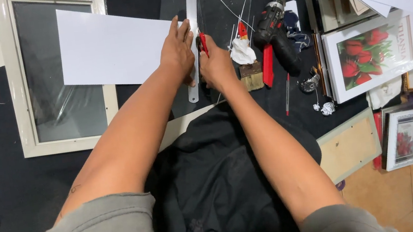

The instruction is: Cutting a paper insert to size using a ruler and utility knife and fitting it into a picture frame.

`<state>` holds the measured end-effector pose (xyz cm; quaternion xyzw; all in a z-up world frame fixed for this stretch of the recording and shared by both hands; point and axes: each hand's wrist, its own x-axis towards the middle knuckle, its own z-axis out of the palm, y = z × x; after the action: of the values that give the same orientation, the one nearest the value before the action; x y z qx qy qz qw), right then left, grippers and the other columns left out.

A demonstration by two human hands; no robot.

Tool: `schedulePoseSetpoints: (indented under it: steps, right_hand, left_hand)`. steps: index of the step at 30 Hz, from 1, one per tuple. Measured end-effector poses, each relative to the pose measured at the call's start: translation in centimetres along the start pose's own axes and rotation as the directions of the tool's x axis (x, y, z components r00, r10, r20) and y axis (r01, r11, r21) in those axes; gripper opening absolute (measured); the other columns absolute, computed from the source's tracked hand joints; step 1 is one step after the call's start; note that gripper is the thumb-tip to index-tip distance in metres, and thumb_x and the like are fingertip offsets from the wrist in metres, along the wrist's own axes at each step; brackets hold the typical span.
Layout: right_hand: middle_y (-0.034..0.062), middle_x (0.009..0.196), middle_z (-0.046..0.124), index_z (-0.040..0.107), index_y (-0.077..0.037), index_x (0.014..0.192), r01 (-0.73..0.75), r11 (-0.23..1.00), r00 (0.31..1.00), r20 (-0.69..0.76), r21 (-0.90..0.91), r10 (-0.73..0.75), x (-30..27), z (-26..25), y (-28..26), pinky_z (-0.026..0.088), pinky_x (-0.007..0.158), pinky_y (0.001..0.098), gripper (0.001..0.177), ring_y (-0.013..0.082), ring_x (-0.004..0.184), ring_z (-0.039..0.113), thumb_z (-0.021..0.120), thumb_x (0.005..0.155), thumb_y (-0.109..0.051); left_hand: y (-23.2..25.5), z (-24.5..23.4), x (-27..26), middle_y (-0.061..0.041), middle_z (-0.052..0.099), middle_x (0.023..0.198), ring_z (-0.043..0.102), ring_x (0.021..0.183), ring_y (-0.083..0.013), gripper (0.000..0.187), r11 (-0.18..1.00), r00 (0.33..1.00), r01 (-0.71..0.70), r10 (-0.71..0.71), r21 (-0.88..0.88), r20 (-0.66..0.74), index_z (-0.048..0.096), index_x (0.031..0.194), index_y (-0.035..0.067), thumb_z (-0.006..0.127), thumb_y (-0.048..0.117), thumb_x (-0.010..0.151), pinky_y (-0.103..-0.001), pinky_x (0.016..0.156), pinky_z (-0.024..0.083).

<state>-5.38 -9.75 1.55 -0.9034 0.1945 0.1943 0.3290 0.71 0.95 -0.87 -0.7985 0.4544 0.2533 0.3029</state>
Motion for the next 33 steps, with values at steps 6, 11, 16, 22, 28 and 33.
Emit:
schedulePoseSetpoints:
  steps: [6,11,16,22,28,33]
  right_hand:
    - [0.0224,0.094,0.07,0.04,-0.02,0.154,-0.093,0.995,0.994,0.065,0.026,0.091,-4.3,0.8,0.3,0.062,0.06,0.0472,0.054,0.0345,0.062,0.07,0.037,0.1,-0.023]
    - [0.0266,0.101,0.072,0.043,-0.023,0.153,-0.097,0.995,0.993,0.061,-0.036,0.099,-6.5,2.6,2.6,0.05,0.079,0.051,0.055,0.0496,0.091,0.065,0.04,0.098,-0.025]
    - [0.0297,0.108,0.07,0.045,-0.024,0.153,-0.135,0.991,0.989,0.053,-0.006,0.135,-9.2,4.0,3.8,0.052,0.085,0.0503,0.057,0.0511,0.098,0.065,0.043,0.096,-0.027]
    - [0.0342,0.09,0.065,0.036,-0.02,0.151,-0.125,0.98,0.978,0.147,-0.152,0.147,-12.2,4.5,3.6,0.046,0.072,0.0585,0.053,0.0576,0.083,0.06,0.039,0.098,-0.023]
    - [0.0349,0.107,0.068,0.04,-0.009,0.148,-0.045,0.973,0.998,0.026,-0.225,0.052,-9.8,0.7,2.5,0.048,0.084,0.0643,0.05,0.0585,0.096,0.064,0.043,0.098,-0.017]
    - [0.0253,0.13,0.058,0.043,-0.004,0.141,0.243,0.946,0.969,0.01,-0.215,-0.247,-8.1,-4.9,1.5,0.046,0.093,0.0554,0.051,0.0466,0.118,0.056,0.051,0.091,-0.01]
  left_hand:
    - [0.9,-0.2,0.0,-0.009,0.01,0.177,-0.006,0.163,-0.0427,0.113,0.998,0.999,0.04,-0.041,0.049,0.012,0.031,0.162,0.027,0.04,0.1,0.076,-0.069,0.12,-0.007]
    - [1.9,0.4,1.2,-0.009,0.01,0.178,-0.006,0.163,-0.0426,0.112,0.994,0.995,0.101,-0.101,0.05,0.004,0.038,0.158,0.034,0.042,0.102,0.069,-0.07,0.119,-0.008]
    - [2.6,0.8,2.3,-0.005,0.01,0.178,-0.006,0.163,-0.0419,0.114,0.985,0.988,0.154,-0.155,0.074,0.009,0.032,0.159,0.038,0.044,0.102,0.066,-0.071,0.119,-0.01]
    - [2.3,0.4,1.6,-0.005,0.009,0.179,-0.007,0.163,-0.0402,0.114,0.985,0.986,0.163,-0.164,0.054,0.016,0.034,0.159,0.038,0.042,0.104,0.066,-0.069,0.119,-0.01]
    - [2.2,0.6,1.7,-0.013,-0.004,0.176,-0.016,0.161,-0.034,0.141,0.98,0.979,0.197,-0.195,-0.027,0.066,0.001,0.166,0.011,0.044,0.103,0.068,-0.068,0.117,-0.014]
    - [2.7,1.7,2.3,-0.008,-0.004,0.177,-0.014,0.161,-0.0304,0.145,0.958,0.959,0.284,-0.283,-0.044,0.019,-0.002,0.167,0.018,0.045,0.105,0.061,-0.068,0.118,-0.014]
